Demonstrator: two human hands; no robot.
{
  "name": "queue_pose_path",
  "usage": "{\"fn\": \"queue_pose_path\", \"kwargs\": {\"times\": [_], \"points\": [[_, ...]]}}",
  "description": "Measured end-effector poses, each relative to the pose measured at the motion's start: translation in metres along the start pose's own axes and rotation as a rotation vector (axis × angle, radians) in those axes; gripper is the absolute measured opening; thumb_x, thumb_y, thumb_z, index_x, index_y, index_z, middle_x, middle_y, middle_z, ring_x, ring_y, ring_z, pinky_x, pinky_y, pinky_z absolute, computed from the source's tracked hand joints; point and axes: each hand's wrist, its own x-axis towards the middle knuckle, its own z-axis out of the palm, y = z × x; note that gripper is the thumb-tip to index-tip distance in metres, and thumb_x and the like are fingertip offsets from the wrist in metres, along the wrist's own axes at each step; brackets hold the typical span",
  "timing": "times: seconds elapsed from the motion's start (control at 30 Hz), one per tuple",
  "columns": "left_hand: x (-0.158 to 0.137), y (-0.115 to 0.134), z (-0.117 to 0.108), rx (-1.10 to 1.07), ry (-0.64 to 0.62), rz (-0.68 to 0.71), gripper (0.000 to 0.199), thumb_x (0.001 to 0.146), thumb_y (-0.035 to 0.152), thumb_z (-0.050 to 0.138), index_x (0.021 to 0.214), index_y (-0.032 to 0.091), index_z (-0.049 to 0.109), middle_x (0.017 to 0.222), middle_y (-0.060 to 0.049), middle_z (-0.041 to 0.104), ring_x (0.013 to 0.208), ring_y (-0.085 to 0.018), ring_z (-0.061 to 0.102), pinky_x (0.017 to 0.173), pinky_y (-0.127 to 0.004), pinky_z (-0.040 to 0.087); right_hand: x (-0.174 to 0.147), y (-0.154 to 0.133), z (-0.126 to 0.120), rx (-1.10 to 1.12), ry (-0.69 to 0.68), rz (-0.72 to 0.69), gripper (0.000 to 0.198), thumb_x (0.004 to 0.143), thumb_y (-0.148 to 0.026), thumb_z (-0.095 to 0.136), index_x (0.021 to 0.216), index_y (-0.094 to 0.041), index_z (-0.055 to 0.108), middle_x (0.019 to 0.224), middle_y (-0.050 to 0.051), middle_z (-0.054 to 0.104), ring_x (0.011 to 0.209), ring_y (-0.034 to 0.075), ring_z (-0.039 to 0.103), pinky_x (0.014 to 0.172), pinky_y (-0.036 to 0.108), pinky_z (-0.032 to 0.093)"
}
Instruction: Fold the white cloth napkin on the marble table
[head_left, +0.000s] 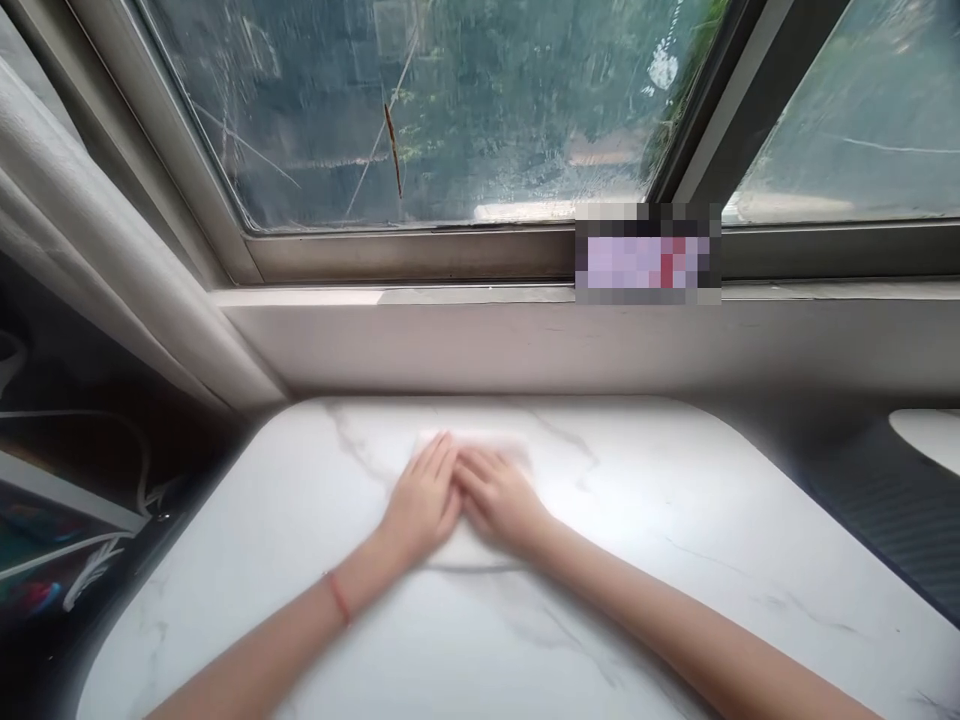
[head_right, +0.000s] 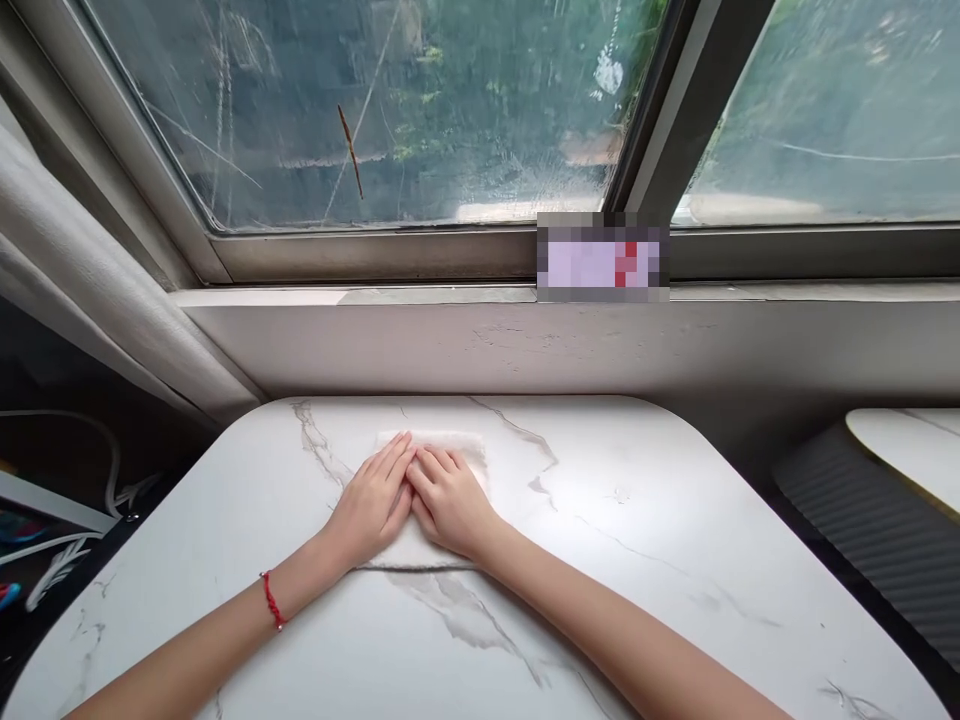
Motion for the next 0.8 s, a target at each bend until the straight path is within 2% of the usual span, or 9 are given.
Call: {"fn": "queue_pose_path", "kwargs": {"times": [0.47,0.8], "points": [[0.0029,-0.0003,-0.0081,-0.082,-0.091,-0.040,0.054,0.100,0.031,0.031,0.147,0.007,0.044,0.158,-0.018,0.040,0.149,-0.028,0.033,0.120,-0.049,0.036,-0.0025,0.0042,-0.0024,0.008,-0.109,0.050,0.037,0.093,-0.020,0.045,0.125,-0.012,0.062,0.130,0.019,0.061,0.121,0.032,0.052,0.096,0.047,0.045],[0.0036,0.0002,-0.0096,-0.076,-0.096,-0.045,0.054,0.100,0.031,0.030,0.146,0.005,0.045,0.157,-0.019,0.040,0.149,-0.028,0.034,0.120,-0.047,0.036,-0.0039,0.0059,-0.0009,-0.019,-0.082,0.026,0.037,0.093,-0.018,0.043,0.124,-0.014,0.062,0.127,0.017,0.064,0.119,0.030,0.054,0.093,0.044,0.046]]}}
